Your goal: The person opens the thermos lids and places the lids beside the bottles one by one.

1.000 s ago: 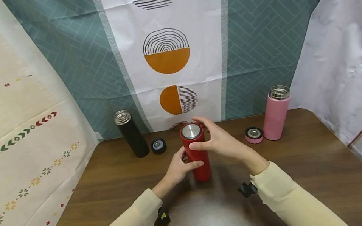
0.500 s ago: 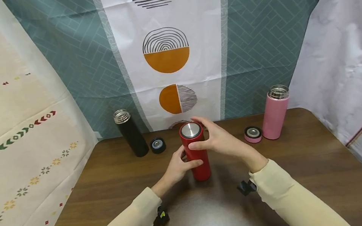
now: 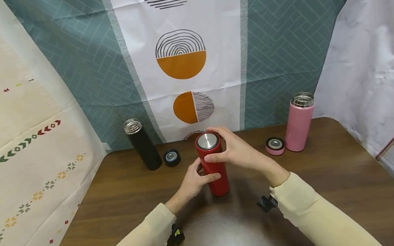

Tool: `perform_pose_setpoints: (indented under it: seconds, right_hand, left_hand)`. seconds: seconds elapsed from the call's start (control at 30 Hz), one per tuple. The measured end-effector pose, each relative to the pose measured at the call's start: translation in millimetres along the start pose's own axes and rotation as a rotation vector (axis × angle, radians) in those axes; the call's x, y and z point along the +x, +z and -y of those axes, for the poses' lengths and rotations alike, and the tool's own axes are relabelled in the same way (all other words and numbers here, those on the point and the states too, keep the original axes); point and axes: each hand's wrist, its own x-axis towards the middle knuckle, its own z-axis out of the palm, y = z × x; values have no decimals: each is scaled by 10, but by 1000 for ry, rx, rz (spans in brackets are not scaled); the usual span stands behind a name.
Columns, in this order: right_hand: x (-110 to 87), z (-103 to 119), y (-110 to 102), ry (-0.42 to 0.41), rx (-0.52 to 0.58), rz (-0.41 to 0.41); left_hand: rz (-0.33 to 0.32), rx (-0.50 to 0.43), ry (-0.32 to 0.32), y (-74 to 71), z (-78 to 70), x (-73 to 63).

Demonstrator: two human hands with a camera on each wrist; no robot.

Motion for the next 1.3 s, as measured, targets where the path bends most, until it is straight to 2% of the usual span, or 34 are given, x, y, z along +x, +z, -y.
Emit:
perform_pose_setpoints:
  seconds: [0.23,0.5,0.73,1.0,1.3]
  right_hand:
    - [20,24,86,-4,-35,-61]
    - [1,19,14,-10,6,9]
    - [28,-3,88,-22,-12,-58]
    - [18,-9,26,-8,11,11]
    - [26,34,111,-34,-99,-95]
  left_hand:
    - [3,0,15,-8,-5,-18]
    - [4,6,25,-8,32,-12]
    - [6,3,18,-8,37,-9]
    - [3,0,13,-1,23,-12]
    - [10,1,21,-2,20,-15]
